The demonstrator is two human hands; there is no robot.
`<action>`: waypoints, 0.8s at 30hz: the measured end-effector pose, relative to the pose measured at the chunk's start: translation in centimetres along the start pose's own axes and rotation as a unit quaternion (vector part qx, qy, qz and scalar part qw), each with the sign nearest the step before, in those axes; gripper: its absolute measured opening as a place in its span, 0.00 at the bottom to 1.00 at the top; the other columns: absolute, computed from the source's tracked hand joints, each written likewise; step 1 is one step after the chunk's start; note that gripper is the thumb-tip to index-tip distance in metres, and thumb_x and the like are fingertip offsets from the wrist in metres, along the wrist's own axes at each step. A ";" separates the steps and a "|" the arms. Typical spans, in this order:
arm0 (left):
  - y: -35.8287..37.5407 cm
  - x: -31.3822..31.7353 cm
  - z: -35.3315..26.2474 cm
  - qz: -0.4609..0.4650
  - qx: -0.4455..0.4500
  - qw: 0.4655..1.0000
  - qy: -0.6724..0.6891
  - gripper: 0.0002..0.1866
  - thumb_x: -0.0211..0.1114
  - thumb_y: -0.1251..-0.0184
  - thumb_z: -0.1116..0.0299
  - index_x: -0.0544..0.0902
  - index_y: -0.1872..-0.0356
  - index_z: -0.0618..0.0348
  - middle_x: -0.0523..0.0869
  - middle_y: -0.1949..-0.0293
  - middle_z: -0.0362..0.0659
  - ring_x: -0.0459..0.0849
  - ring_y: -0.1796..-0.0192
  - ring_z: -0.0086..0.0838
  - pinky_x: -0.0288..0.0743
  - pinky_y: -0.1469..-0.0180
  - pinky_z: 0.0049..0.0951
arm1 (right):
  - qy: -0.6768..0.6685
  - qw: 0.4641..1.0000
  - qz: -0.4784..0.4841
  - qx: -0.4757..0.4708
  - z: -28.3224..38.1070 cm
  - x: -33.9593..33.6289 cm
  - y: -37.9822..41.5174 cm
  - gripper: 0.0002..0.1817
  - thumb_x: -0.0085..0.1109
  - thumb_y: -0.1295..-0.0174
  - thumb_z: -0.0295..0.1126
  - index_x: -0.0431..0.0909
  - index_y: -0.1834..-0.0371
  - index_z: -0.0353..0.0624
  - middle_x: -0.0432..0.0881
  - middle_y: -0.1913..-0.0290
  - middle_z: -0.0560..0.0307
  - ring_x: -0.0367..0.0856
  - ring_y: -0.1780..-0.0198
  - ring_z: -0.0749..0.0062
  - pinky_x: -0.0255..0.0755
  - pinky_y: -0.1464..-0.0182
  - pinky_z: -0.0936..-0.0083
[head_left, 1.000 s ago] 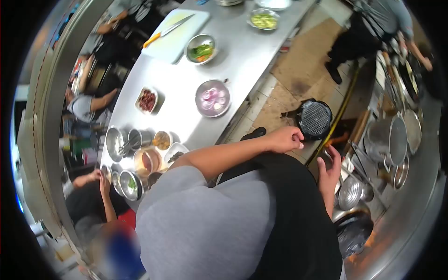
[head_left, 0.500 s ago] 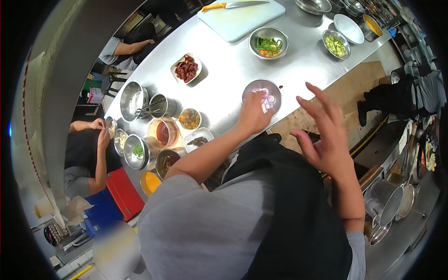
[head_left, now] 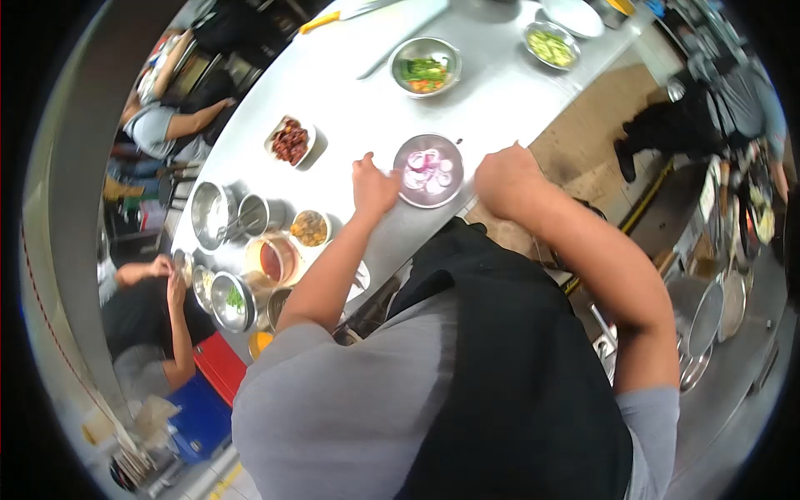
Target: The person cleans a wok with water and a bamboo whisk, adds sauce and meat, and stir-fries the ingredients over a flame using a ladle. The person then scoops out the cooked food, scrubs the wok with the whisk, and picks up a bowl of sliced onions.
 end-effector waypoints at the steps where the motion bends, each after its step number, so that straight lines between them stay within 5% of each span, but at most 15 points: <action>1: -1.1 0.4 1.3 0.010 -0.013 1.000 0.017 0.37 0.74 0.34 0.55 0.76 0.30 0.72 0.78 0.33 0.65 0.81 0.34 0.55 0.76 0.31 0.48 | 0.059 0.996 0.060 0.042 -3.1 3.6 0.3 0.13 0.70 0.38 0.38 0.95 0.53 0.49 0.94 0.48 0.53 0.93 0.46 0.56 0.82 0.43 0.50; 4: -1.9 2.6 2.6 0.159 -0.054 0.979 0.115 0.38 0.73 0.32 0.52 0.77 0.33 0.76 0.84 0.41 0.67 0.84 0.37 0.53 0.76 0.32 0.45 | -0.068 0.979 0.155 0.118 -9.9 15.0 4.2 0.16 0.72 0.38 0.43 0.94 0.54 0.45 0.94 0.53 0.48 0.92 0.48 0.51 0.83 0.47 0.51; 6: -2.8 4.7 4.5 0.187 -0.039 0.976 0.106 0.37 0.72 0.30 0.53 0.76 0.35 0.78 0.86 0.44 0.67 0.85 0.39 0.51 0.77 0.35 0.45 | -0.232 0.962 0.091 0.113 -10.3 22.3 7.9 0.19 0.72 0.37 0.47 0.93 0.57 0.40 0.93 0.56 0.43 0.92 0.50 0.45 0.83 0.49 0.51; 7: -3.9 6.6 5.8 0.170 0.002 0.984 0.054 0.36 0.72 0.29 0.53 0.77 0.36 0.79 0.86 0.45 0.65 0.86 0.41 0.50 0.78 0.37 0.44 | -0.376 0.920 0.055 0.097 -9.7 26.5 9.3 0.21 0.69 0.31 0.48 0.91 0.57 0.37 0.94 0.59 0.46 0.93 0.54 0.54 0.84 0.53 0.58; 9: -3.3 6.3 3.4 0.143 0.037 0.987 0.069 0.31 0.72 0.30 0.56 0.79 0.42 0.79 0.87 0.50 0.63 0.86 0.46 0.47 0.79 0.44 0.44 | -0.777 0.595 0.052 0.196 -5.9 36.6 12.2 0.14 0.65 0.23 0.45 0.88 0.48 0.47 0.91 0.63 0.64 0.82 0.68 0.82 0.75 0.69 0.79; 11: -4.1 7.8 1.7 0.201 0.063 0.970 0.123 0.23 0.71 0.29 0.63 0.81 0.48 0.77 0.87 0.55 0.58 0.84 0.52 0.40 0.78 0.50 0.42 | -0.952 0.195 -0.033 0.234 -1.0 40.3 16.7 0.20 0.68 0.26 0.46 0.81 0.38 0.48 0.91 0.55 0.58 0.81 0.71 0.76 0.75 0.68 0.76; 13: -2.8 7.9 -3.7 0.278 0.051 0.939 0.195 0.15 0.70 0.28 0.68 0.82 0.53 0.74 0.85 0.60 0.50 0.81 0.58 0.34 0.77 0.53 0.38 | -0.930 -0.110 -0.202 0.285 2.1 46.2 19.3 0.28 0.69 0.27 0.47 0.72 0.31 0.47 0.91 0.48 0.49 0.84 0.64 0.70 0.78 0.61 0.70; 14: -2.5 8.5 -6.3 0.298 0.079 0.937 0.166 0.13 0.69 0.27 0.69 0.82 0.53 0.72 0.85 0.62 0.47 0.80 0.62 0.31 0.76 0.58 0.35 | -0.869 -0.215 -0.282 0.345 2.9 50.0 20.5 0.41 0.72 0.32 0.50 0.63 0.20 0.48 0.77 0.27 0.39 0.83 0.41 0.57 0.78 0.39 0.59; 16: -1.3 10.2 -12.2 0.352 0.119 0.917 0.144 0.10 0.68 0.25 0.70 0.83 0.53 0.68 0.84 0.67 0.42 0.78 0.69 0.25 0.72 0.66 0.29 | -0.762 -0.277 -0.412 0.416 2.6 52.6 23.6 0.52 0.72 0.34 0.53 0.53 0.12 0.52 0.56 0.15 0.36 0.66 0.21 0.48 0.62 0.21 0.53; 18: 0.4 13.0 -17.5 0.416 0.160 0.884 0.143 0.09 0.68 0.24 0.70 0.84 0.53 0.66 0.83 0.68 0.40 0.77 0.72 0.21 0.70 0.70 0.27 | -0.699 -0.359 -0.479 0.391 0.4 54.3 24.7 0.56 0.71 0.34 0.52 0.46 0.08 0.53 0.42 0.10 0.35 0.50 0.11 0.46 0.46 0.14 0.53; 19: 1.3 14.0 -19.8 0.432 0.190 0.870 0.142 0.08 0.68 0.24 0.70 0.84 0.52 0.64 0.83 0.69 0.39 0.76 0.73 0.20 0.68 0.72 0.25 | -0.666 -0.382 -0.483 0.422 -0.7 55.2 25.1 0.48 0.72 0.35 0.50 0.59 0.15 0.49 0.64 0.20 0.36 0.70 0.22 0.47 0.64 0.21 0.56; 20: 2.6 15.5 -22.2 0.448 0.221 0.854 0.144 0.08 0.68 0.23 0.70 0.84 0.52 0.63 0.84 0.69 0.38 0.74 0.75 0.18 0.66 0.73 0.24 | -0.681 -0.349 -0.512 0.390 -2.8 56.7 25.4 0.33 0.74 0.35 0.45 0.72 0.30 0.47 0.80 0.43 0.46 0.83 0.44 0.55 0.80 0.40 0.60; 21: 4.1 16.8 -24.5 0.480 0.237 0.832 0.144 0.07 0.67 0.22 0.69 0.84 0.51 0.62 0.85 0.67 0.38 0.75 0.73 0.18 0.67 0.73 0.24 | -0.665 -0.356 -0.556 0.350 -5.1 59.6 24.2 0.23 0.71 0.33 0.45 0.77 0.41 0.46 0.86 0.48 0.49 0.83 0.45 0.58 0.77 0.38 0.57; 23: 7.7 18.3 -28.9 0.544 0.266 0.781 0.152 0.07 0.67 0.22 0.70 0.83 0.51 0.61 0.86 0.63 0.38 0.77 0.71 0.18 0.69 0.72 0.24 | -0.635 -0.399 -0.586 0.306 -7.3 58.4 24.9 0.14 0.72 0.33 0.41 0.78 0.54 0.49 0.85 0.62 0.57 0.82 0.61 0.62 0.79 0.52 0.59; 24: 9.5 19.3 -30.5 0.557 0.285 0.766 0.147 0.07 0.67 0.22 0.70 0.83 0.51 0.61 0.86 0.63 0.38 0.77 0.71 0.18 0.69 0.72 0.24 | -0.600 -0.428 -0.589 0.331 -7.3 56.6 26.6 0.14 0.72 0.33 0.40 0.80 0.54 0.46 0.86 0.60 0.55 0.83 0.60 0.60 0.80 0.52 0.58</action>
Point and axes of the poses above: each hand's wrist, its own y-axis away from the middle knuckle, its own x-axis out of the palm, z = x × y, the point moved 7 cm from there along -y, towards the middle knuckle
